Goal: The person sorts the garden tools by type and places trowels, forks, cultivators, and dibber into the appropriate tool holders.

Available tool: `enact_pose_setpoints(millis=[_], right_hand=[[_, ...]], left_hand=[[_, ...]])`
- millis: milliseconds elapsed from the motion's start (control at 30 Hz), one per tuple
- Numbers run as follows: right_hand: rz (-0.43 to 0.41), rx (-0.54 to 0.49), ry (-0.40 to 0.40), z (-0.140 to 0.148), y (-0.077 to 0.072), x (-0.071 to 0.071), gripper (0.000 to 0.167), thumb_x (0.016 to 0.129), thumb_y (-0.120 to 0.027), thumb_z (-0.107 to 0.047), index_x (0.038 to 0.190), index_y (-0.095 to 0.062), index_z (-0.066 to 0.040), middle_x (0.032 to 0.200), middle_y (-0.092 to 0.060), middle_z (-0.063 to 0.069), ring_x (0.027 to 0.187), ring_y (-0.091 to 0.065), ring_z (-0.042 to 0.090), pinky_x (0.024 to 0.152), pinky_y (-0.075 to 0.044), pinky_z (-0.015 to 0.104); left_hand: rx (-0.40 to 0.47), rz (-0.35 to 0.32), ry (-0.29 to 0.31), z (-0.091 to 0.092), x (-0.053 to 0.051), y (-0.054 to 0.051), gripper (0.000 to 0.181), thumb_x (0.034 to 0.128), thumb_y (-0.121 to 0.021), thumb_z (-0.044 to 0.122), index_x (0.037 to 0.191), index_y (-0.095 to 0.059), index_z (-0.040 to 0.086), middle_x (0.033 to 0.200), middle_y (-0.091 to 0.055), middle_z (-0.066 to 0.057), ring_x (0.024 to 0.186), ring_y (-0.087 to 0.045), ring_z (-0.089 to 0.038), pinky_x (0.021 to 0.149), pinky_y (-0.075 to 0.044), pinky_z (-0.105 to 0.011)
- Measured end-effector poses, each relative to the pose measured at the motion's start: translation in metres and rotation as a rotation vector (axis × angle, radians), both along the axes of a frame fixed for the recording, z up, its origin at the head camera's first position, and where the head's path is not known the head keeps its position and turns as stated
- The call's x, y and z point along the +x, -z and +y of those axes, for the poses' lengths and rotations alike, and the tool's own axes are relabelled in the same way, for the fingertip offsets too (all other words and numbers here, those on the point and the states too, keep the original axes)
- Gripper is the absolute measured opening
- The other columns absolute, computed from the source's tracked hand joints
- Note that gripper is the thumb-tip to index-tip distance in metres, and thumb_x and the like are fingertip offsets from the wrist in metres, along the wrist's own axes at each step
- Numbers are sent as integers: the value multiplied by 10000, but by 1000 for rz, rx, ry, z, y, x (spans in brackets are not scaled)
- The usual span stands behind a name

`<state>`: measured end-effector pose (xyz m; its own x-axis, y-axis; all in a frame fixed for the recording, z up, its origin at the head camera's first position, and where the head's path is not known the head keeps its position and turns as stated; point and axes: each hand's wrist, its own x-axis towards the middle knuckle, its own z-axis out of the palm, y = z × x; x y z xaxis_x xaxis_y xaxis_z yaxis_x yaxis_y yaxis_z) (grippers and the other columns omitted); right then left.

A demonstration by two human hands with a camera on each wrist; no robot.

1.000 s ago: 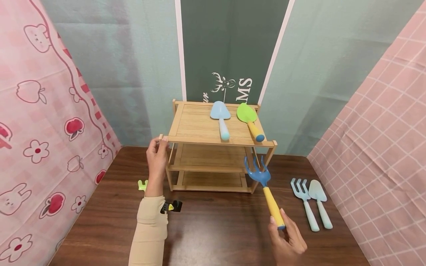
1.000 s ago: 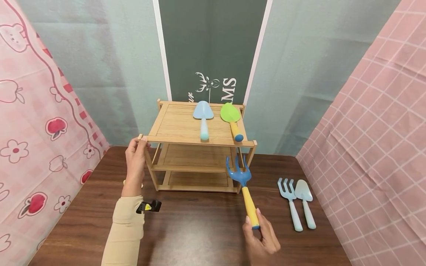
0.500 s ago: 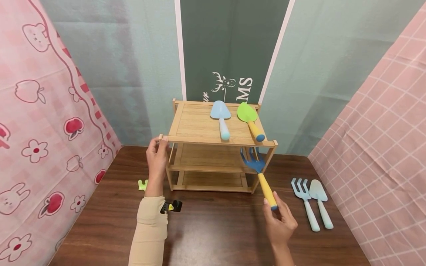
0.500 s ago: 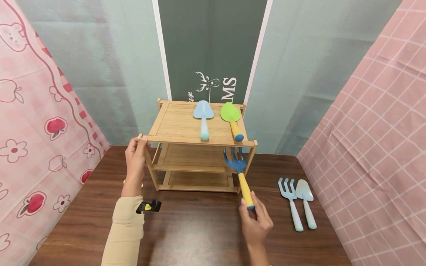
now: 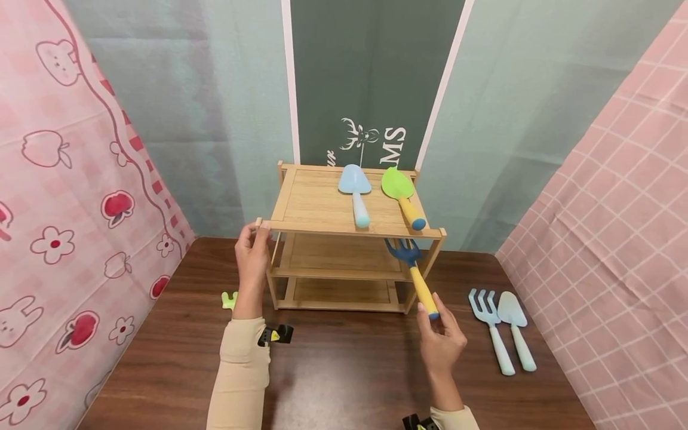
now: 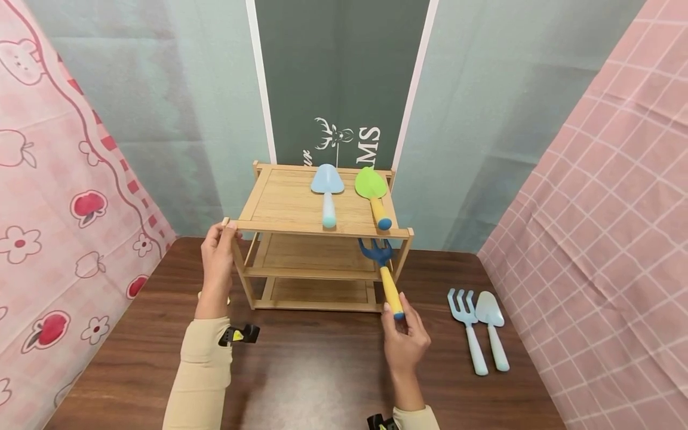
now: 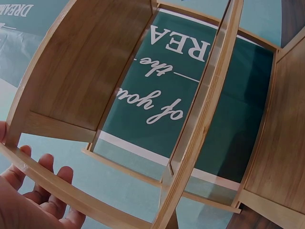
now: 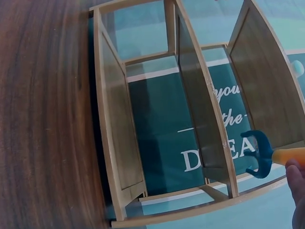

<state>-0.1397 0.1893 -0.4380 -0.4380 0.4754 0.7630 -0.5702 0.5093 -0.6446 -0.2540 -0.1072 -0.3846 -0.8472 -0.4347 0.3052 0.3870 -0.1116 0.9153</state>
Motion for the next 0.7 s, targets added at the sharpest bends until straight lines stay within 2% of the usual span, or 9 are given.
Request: enact_pose_setpoints(millis=[100, 233, 433, 533, 700], right_hand=[[-72, -45, -36, 0, -1, -3, 321, 708, -667, 191, 1026, -622, 172, 724, -586, 218, 626, -534, -11, 561, -426, 95], [-109, -129, -90, -1, -2, -9, 303, 745, -651, 174, 1044, -604, 185, 839, -605, 297, 726, -601, -7, 617, -470, 130], [-92, -167, -109, -4, -2, -21, 306, 738, -646, 181, 1041, -604, 186, 844, -594, 338, 728, -607, 8, 615, -468, 131], [-98, -165, -104, -5, -3, -26, 300, 737, -653, 176, 1034, -607, 187, 829, -595, 332, 722, -609, 3, 612, -470, 131], [-103, -160, -91, -7, -4, -35, 283, 736, -663, 161, 1012, -613, 190, 812, -594, 331, 692, -602, -2, 588, -469, 128]], left_hand=[[-7, 3, -4, 0, 1, 0, 173, 934, -584, 241, 918, -580, 68, 784, -534, -130, 742, -501, -160, 726, -385, -307], [-17, 4, -4, 1, 2, -1, 210, 935, -581, 247, 945, -578, 38, 748, -534, -37, 748, -503, -162, 730, -386, -306], [-20, 7, -9, 1, 2, -1, 211, 939, -575, 236, 950, -579, 26, 832, -507, -234, 755, -510, -163, 735, -393, -308], [-18, 6, -8, 1, 2, -1, 189, 940, -574, 235, 929, -576, 47, 833, -505, -240, 753, -509, -165, 721, -390, -308], [-18, 9, -2, 1, 2, -1, 181, 939, -573, 245, 916, -570, 66, 771, -538, -77, 757, -499, -170, 704, -377, -308]])
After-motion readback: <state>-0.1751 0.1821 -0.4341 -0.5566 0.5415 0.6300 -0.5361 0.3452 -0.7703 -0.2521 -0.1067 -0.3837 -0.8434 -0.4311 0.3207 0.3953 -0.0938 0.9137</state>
